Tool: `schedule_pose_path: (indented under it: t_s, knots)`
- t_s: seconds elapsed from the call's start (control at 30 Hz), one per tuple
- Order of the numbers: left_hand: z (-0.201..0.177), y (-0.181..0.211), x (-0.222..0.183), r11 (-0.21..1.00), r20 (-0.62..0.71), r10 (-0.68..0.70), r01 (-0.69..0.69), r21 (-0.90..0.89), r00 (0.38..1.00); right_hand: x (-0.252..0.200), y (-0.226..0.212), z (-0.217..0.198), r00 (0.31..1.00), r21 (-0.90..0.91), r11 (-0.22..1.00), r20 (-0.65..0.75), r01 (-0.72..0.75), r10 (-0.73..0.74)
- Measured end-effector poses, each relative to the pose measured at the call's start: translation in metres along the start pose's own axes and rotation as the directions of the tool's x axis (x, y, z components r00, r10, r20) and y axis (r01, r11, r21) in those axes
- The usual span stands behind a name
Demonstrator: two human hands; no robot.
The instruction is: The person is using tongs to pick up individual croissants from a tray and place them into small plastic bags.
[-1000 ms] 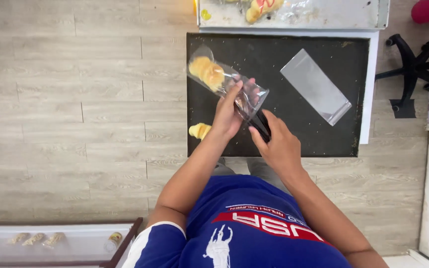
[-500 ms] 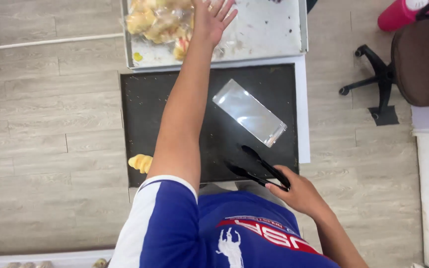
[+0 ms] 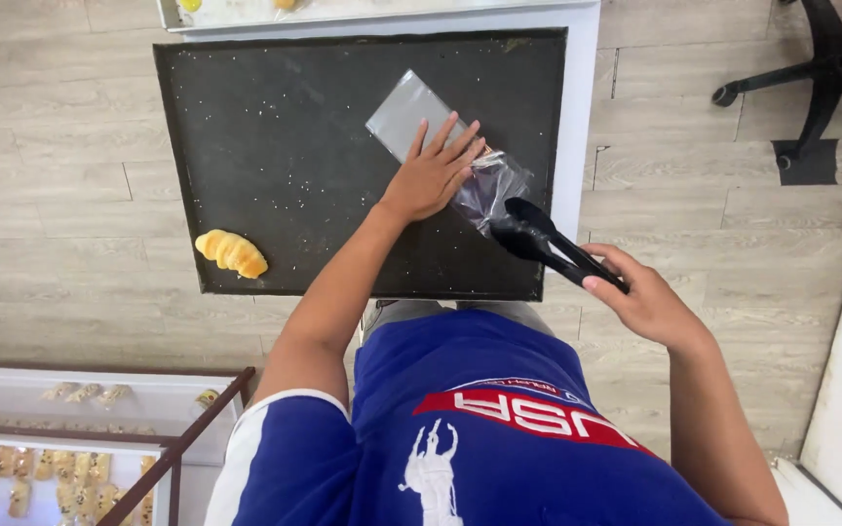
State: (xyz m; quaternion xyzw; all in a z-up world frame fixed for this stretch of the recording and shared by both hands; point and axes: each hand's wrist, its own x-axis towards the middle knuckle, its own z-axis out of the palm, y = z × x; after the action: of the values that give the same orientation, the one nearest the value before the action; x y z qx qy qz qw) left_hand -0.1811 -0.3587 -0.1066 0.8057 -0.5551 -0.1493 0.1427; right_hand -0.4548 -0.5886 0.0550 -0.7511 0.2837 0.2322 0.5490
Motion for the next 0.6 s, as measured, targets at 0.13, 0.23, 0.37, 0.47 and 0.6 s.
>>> schedule_pose_path:
  t_s: [0.13, 0.23, 0.37, 0.47, 0.6]
  knots:
    - [0.007, -0.005, 0.001, 0.787, -0.238, -0.296, 0.096, -0.609, 0.925, 0.045, 0.048, 0.007, 0.987, 0.419, 0.894, -0.101, 0.159, -0.128]
    - [0.054, -0.016, -0.027, 0.377, -0.126, -0.614, 0.150, -0.914, 0.779, 0.071, 0.023, 0.027, 0.965, 0.449, 0.861, -0.208, 0.239, -0.160]
    - [-0.057, 0.042, -0.039, 0.206, -0.049, -0.656, 0.117, -0.972, 0.753, 0.113, -0.041, 0.058, 0.909, 0.300, 0.872, -0.282, 0.386, -0.306]
    - [-0.131, 0.094, -0.064, 0.408, -0.076, -0.510, 0.163, -0.898, 0.857, 0.123, -0.104, 0.087, 0.866, 0.281, 0.825, -0.263, 0.491, -0.425]
    - [-0.083, 0.038, -0.109, -0.125, 0.062, -0.522, -0.004, -0.992, 0.850, 0.114, -0.163, 0.125, 0.865, 0.250, 0.838, -0.277, 0.485, -0.418]
